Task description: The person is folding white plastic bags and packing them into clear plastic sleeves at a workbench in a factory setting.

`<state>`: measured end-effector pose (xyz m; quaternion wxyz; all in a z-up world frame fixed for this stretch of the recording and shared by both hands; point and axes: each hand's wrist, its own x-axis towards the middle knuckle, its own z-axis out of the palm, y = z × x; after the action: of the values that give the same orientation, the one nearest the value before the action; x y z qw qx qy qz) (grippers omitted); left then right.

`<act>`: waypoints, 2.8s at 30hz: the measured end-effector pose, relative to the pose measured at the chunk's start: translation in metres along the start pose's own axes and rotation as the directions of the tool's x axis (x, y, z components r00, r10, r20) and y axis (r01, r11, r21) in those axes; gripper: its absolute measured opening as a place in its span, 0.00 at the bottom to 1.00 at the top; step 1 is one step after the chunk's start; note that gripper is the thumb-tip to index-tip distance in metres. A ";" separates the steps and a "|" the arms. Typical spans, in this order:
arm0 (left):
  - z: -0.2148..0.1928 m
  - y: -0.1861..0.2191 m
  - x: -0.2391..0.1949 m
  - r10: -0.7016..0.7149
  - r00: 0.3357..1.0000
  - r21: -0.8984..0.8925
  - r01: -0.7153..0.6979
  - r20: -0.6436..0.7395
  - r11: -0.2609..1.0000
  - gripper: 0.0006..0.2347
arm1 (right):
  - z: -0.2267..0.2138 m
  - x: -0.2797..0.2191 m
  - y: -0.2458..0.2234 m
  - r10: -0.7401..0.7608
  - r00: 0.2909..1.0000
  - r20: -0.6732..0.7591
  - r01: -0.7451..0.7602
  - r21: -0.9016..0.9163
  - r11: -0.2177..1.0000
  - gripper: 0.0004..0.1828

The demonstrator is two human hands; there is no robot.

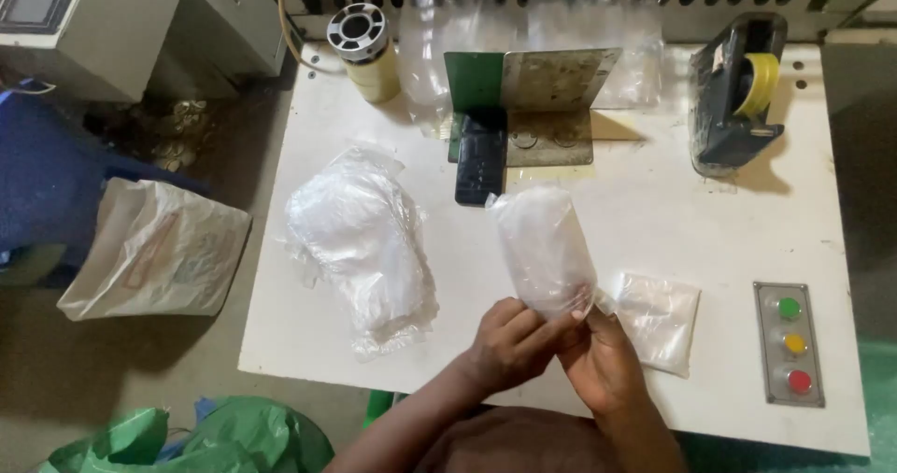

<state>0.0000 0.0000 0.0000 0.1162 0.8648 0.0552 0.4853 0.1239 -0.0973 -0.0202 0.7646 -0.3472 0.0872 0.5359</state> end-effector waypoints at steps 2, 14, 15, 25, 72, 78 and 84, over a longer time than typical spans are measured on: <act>0.000 0.016 0.018 -0.013 1.000 -0.059 0.013 -0.003 0.998 0.07 | -0.013 0.001 0.003 0.061 0.992 0.114 -0.047 -0.121 0.992 0.11; -0.021 -0.001 0.014 -0.378 0.792 -0.041 0.451 0.479 0.892 0.22 | -0.006 0.030 -0.036 0.143 0.986 -0.090 -0.161 -0.758 0.632 0.19; -0.018 -0.017 0.006 -0.442 0.668 0.154 0.446 0.599 0.882 0.26 | -0.012 0.041 -0.030 0.104 0.987 -0.124 -0.161 -0.798 0.580 0.12; 0.001 -0.023 -0.032 -0.387 0.739 0.302 0.255 0.552 0.919 0.29 | 0.050 -0.012 -0.065 -0.022 0.951 -0.309 -0.290 -0.912 0.290 0.30; -0.023 -0.003 -0.015 -0.172 0.776 -0.205 0.362 0.607 0.909 0.10 | -0.022 -0.005 -0.040 0.318 0.639 0.700 0.768 -0.594 -0.238 0.05; -0.015 -0.010 -0.019 -0.204 0.659 -0.044 0.339 0.724 0.940 0.16 | 0.020 -0.021 -0.045 0.285 0.939 0.191 0.282 -0.903 -0.324 0.21; -0.046 -0.043 0.060 -0.182 0.611 -0.249 0.551 0.770 0.797 0.09 | 0.030 0.016 -0.089 -0.034 0.796 0.605 0.560 -0.755 -0.341 0.08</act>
<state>-0.0071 0.0609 0.0615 0.4307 0.8967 0.0702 0.0742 0.2016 -0.0825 0.0327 0.3108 -0.7136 -0.5904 0.2134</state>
